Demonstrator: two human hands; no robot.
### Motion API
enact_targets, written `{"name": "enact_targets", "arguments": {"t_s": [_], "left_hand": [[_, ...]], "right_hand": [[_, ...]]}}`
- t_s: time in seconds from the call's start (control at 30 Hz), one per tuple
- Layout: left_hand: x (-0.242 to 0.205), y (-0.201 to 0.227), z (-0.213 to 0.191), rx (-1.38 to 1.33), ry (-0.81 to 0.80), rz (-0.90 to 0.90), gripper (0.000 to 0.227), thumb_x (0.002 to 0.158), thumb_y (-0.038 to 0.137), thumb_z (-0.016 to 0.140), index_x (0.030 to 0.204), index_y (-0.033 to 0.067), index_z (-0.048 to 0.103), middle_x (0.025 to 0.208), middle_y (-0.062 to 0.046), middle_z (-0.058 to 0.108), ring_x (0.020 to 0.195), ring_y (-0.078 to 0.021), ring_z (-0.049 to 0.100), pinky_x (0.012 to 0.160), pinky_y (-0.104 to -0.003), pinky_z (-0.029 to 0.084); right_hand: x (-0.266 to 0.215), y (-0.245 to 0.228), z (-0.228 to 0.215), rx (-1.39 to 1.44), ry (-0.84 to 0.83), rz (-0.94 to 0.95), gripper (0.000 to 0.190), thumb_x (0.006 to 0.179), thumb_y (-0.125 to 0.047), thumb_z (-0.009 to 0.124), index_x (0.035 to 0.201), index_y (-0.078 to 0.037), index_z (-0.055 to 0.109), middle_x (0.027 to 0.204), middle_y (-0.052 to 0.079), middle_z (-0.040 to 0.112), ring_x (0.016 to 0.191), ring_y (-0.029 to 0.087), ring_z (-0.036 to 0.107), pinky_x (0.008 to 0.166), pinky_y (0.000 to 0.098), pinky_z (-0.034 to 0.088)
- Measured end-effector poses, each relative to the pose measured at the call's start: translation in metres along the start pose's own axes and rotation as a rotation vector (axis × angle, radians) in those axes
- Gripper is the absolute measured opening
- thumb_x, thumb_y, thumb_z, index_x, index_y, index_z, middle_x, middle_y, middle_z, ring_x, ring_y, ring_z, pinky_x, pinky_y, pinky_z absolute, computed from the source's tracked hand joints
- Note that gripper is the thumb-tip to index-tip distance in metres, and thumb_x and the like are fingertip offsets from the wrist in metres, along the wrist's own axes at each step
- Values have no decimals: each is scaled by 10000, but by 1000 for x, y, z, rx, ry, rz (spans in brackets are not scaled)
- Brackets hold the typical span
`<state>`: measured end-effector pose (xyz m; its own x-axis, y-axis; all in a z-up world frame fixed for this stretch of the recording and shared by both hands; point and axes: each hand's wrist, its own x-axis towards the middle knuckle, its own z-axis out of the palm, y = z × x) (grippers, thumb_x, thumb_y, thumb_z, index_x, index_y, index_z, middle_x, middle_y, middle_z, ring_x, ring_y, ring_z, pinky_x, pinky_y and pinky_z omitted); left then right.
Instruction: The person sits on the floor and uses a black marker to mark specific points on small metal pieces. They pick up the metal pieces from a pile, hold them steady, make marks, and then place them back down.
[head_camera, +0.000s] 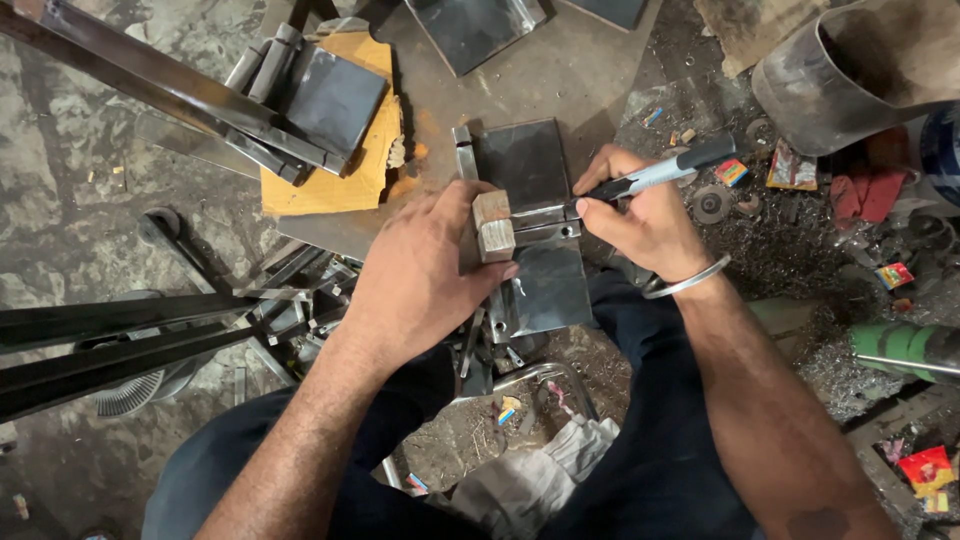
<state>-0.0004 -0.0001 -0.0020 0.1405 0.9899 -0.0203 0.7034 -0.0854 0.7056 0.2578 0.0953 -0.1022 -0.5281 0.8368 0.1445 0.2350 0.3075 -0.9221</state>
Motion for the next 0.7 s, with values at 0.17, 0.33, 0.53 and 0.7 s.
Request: {"name": "enact_targets", "arguments": {"t_s": [0.17, 0.33, 0.53, 0.7], "left_hand": [[0, 1, 0, -1, -3, -8, 627, 747, 275, 860, 1272, 84, 576, 1130, -158, 683, 1132, -361, 621, 963, -471, 462], [0, 0, 0, 3, -12, -25, 626, 747, 279, 859, 1272, 86, 577, 1122, -158, 681, 1127, -359, 622, 965, -471, 462], [0, 1, 0, 12, -6, -22, 632, 744, 280, 860, 1271, 80, 574, 1136, -166, 676, 1137, -365, 618, 969, -472, 461], [0, 1, 0, 10, -10, -17, 638, 751, 279, 857, 1281, 74, 566, 1148, -168, 676, 1146, -366, 615, 968, -476, 457]], "right_hand": [[2, -3, 1, 15, -1, -2, 136, 895, -60, 696, 993, -12, 614, 915, 4, 615, 894, 65, 572, 780, 237, 461], [0, 3, -1, 12, -5, 17, 138, 890, -69, 696, 987, -12, 615, 904, 4, 604, 875, 61, 553, 759, 238, 444], [0, 0, -4, 10, -32, 14, 113, 876, -84, 689, 946, -20, 628, 860, -6, 567, 814, 65, 513, 712, 248, 402], [-1, -3, -8, -20, -81, 21, 124, 866, -114, 697, 935, -29, 638, 819, -16, 550, 785, 61, 495, 692, 250, 386]]}}
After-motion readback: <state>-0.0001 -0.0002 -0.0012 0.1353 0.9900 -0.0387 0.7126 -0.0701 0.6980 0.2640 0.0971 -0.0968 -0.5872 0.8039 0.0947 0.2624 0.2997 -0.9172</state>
